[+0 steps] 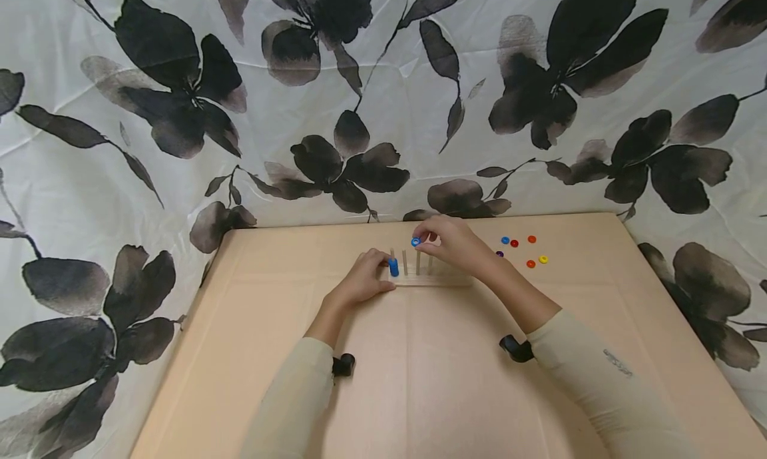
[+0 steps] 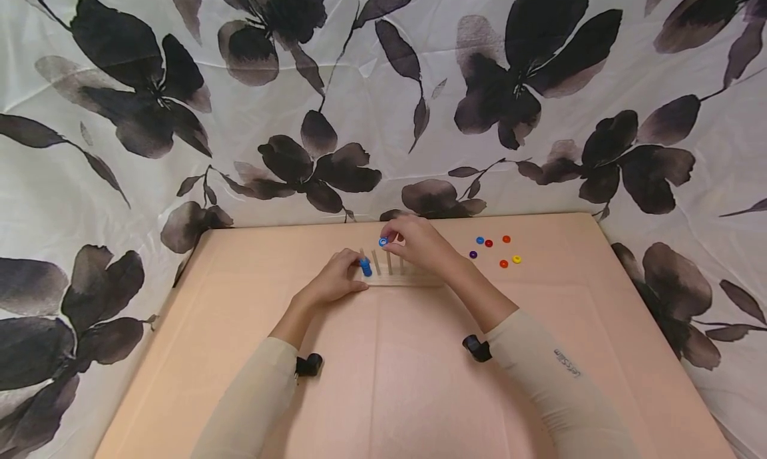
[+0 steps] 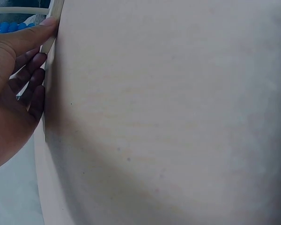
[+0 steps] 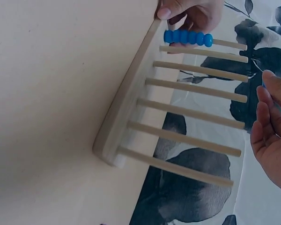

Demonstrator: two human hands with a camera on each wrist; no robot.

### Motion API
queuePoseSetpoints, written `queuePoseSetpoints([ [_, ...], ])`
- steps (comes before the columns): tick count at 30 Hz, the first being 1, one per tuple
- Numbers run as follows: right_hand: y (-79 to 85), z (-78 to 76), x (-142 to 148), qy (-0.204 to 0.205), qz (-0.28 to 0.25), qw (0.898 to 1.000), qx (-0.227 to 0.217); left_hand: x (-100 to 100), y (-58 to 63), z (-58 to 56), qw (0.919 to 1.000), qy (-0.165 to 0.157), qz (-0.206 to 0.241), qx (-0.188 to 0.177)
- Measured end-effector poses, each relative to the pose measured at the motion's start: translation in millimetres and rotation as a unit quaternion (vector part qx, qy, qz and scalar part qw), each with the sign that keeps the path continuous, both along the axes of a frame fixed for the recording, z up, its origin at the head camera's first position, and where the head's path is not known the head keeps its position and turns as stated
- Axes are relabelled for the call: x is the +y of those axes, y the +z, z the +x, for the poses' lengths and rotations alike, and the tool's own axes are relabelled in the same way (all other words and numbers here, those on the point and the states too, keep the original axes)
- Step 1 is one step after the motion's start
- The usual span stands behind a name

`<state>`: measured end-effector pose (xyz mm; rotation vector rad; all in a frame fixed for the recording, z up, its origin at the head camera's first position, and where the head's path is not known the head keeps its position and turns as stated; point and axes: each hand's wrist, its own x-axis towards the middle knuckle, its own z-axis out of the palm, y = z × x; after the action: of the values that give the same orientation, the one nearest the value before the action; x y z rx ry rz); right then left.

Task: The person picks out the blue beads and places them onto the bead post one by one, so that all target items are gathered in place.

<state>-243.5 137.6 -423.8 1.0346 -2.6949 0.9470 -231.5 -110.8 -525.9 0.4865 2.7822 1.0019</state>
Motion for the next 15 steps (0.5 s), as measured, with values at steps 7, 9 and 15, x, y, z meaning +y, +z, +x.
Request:
queuePoseSetpoints([
  [7, -0.5, 0.2, -14, -0.004, 0.011, 1.0, -0.006, 0, 0.4, 0.7, 1.0, -0.002, 0.0, 0.003],
  [9, -0.3, 0.8, -19, 0.0, 0.017, 1.0, -0.008, 0, -0.3, 0.8, 1.0, -0.003, -0.001, 0.006],
  [15, -0.4, -0.1, -35, 0.01, 0.05, 0.999, -0.011, 0, -1.6, 1.0, 0.9999, -0.006, -0.001, 0.011],
])
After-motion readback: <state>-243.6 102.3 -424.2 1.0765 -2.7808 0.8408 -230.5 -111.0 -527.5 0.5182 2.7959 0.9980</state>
